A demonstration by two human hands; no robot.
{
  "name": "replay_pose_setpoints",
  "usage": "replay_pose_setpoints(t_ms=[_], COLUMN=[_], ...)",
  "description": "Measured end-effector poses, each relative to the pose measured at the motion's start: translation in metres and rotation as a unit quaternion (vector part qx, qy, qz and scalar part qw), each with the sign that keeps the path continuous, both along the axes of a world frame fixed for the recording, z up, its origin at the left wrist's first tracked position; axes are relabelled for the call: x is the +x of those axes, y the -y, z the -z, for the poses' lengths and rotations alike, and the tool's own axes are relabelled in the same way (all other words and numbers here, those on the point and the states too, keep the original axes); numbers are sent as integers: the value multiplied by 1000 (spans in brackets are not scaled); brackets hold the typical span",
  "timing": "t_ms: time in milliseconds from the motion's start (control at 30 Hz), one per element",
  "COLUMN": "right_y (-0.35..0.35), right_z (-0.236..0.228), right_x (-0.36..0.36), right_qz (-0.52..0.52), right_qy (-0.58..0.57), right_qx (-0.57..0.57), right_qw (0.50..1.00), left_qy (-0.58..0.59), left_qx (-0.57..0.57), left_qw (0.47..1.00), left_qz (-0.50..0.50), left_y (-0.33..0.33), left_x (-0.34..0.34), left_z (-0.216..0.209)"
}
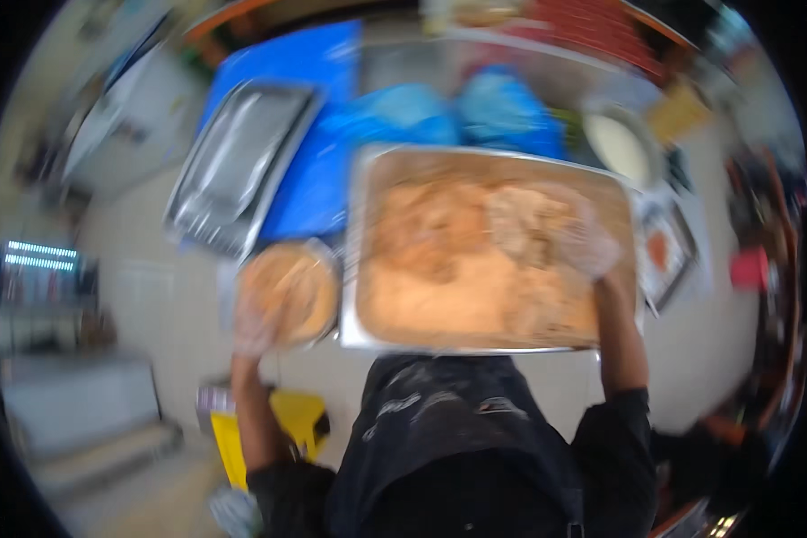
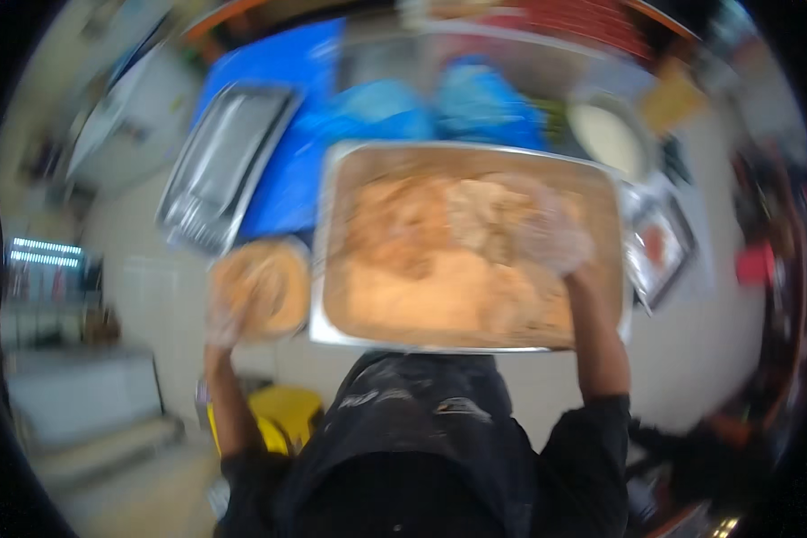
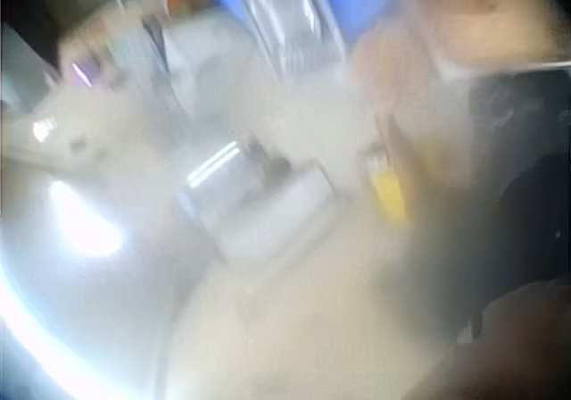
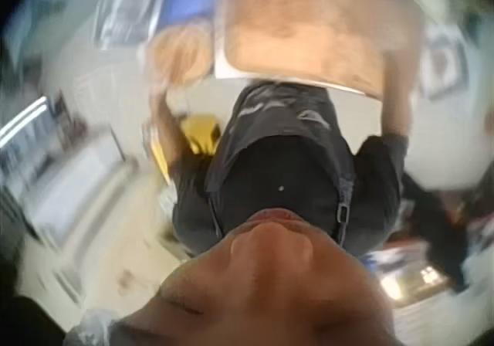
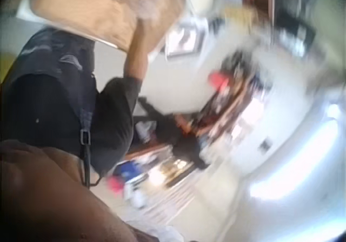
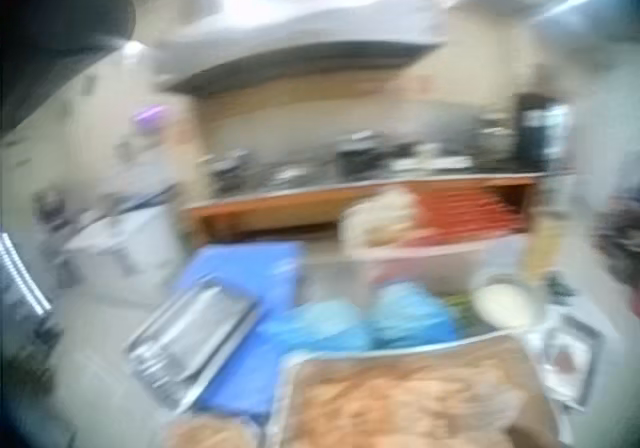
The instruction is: Coating pieces of raw meat with batter and flour by hand in a large container.
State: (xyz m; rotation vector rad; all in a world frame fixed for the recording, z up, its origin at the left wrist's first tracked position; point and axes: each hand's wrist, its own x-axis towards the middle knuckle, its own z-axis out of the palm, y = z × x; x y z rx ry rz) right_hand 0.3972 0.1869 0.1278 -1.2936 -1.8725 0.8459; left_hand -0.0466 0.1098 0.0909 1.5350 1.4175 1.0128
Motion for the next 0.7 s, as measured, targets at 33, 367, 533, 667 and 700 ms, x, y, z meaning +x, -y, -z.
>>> replay_pose_setpoints(t_ms=[33,367,533,667,700], right_y=[1,-22,-20,-33,-30], right_z=[-9,18,84,101,107], right_x=[-27,-309,-364,-382,-384], right_qz=[-34,-382,-388,-446,-451], right_qy=[-40,213,281,396,398], right_qx=[-6,-62,-33,-10,-10], right_qw=[999,897,877,803,799], left_qy=[-195,-294,-320,-362,-364], left_qx=[114,94,7,-62,-79], left_qw=[974,950,941,921,922], left_qz=[27,-50,-113,-128,-111], left_y=[3,33,41,37,38], left_x=[-33,-82,-96,-70,-70], left_z=[18,94,111,84,85])
